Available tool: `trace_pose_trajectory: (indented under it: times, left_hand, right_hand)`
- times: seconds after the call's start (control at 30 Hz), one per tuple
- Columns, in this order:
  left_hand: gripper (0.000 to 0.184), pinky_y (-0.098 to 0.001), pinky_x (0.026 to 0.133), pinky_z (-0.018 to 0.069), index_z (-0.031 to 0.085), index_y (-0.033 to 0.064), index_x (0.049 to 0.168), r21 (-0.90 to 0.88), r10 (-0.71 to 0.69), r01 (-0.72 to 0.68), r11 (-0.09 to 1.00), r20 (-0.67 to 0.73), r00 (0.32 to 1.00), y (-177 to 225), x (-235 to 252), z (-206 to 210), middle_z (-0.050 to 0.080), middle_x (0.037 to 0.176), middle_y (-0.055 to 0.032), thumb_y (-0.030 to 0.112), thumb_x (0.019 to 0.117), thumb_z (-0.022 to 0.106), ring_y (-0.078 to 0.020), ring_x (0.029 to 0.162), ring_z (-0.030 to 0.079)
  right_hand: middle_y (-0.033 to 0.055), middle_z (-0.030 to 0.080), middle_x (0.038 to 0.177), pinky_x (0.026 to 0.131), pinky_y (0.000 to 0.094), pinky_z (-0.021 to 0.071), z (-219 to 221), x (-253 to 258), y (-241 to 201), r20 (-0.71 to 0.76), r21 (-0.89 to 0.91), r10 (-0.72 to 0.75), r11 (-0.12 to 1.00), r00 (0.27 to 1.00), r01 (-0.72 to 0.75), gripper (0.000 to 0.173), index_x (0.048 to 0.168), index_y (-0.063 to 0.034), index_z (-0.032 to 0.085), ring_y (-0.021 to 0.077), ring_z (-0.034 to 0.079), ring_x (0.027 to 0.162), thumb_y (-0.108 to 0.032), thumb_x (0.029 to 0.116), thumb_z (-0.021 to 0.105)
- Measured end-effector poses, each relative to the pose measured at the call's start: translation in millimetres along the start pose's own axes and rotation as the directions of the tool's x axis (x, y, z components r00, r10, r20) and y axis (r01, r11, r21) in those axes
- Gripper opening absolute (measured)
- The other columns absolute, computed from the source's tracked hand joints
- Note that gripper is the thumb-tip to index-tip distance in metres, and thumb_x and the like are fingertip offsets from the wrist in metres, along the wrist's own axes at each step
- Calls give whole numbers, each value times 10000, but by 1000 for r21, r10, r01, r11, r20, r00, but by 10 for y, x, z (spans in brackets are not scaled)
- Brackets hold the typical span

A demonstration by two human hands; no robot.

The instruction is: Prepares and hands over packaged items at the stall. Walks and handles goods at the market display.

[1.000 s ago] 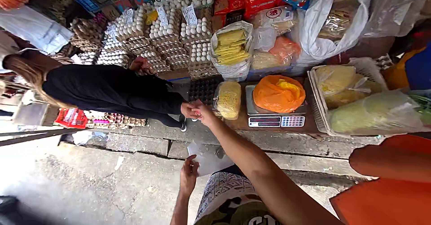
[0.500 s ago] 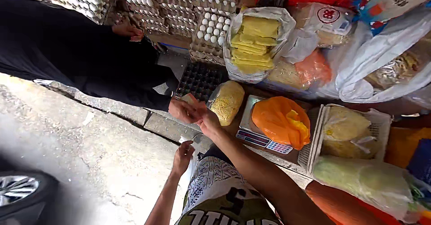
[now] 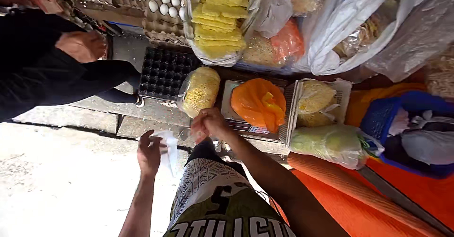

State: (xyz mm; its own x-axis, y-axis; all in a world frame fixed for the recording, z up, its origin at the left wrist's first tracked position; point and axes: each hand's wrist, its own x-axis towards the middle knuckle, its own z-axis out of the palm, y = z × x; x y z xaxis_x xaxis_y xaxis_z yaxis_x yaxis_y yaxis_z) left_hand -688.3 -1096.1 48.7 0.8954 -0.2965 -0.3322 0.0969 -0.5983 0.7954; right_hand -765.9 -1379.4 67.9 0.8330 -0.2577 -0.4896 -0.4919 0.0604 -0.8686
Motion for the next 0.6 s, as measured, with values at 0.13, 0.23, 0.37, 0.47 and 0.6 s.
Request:
trace_pose_trajectory:
  times: [0.13,0.23,0.37,0.47,0.6]
  left_hand:
    - [658,-480,682,647,394,30,1484,-499,-139,113,859,-16,990,425,-218,483,648,1187,-173,23,902,699,-290,930,718]
    - [670,-479,688,635,402,60,1476,-606,-143,201,769,143,979,813,-541,896,664,1123,-177,7,889,721,-295,907,711]
    - [392,-419,700,618,482,12,1356,-692,-132,352,631,351,927,1031,-920,1242,687,1009,-173,51,994,628,-241,794,699]
    - [299,-430,747,616,508,25,1298,-706,-11,404,582,489,872,1017,-1031,1212,677,1053,-162,84,1018,594,-241,855,698]
    - [722,-369,675,617,465,62,1420,-369,123,238,899,732,670,994,-1029,920,714,1081,-155,106,801,836,-233,846,716]
  right_hand:
    - [94,697,833,711,451,582,-155,-666,205,-52,-152,-75,986,996,66,217,1016,-55,719,202,675,747,-215,978,578]
    - [82,741,1074,904,514,579,-58,-1086,226,-28,-213,72,974,997,-76,622,1279,-147,689,223,711,969,-652,921,631]
    - [70,700,848,777,473,557,-37,-1491,490,-186,-206,-95,977,978,55,368,978,-82,736,192,668,800,-445,948,682]
    - [60,711,849,792,415,577,-265,-1799,636,-385,-119,-96,991,918,54,288,986,-73,756,158,675,798,-348,972,674]
    - [99,739,951,853,510,583,-715,-2096,1184,-627,-232,-14,958,779,-169,296,1071,-100,743,236,715,905,-349,999,601]
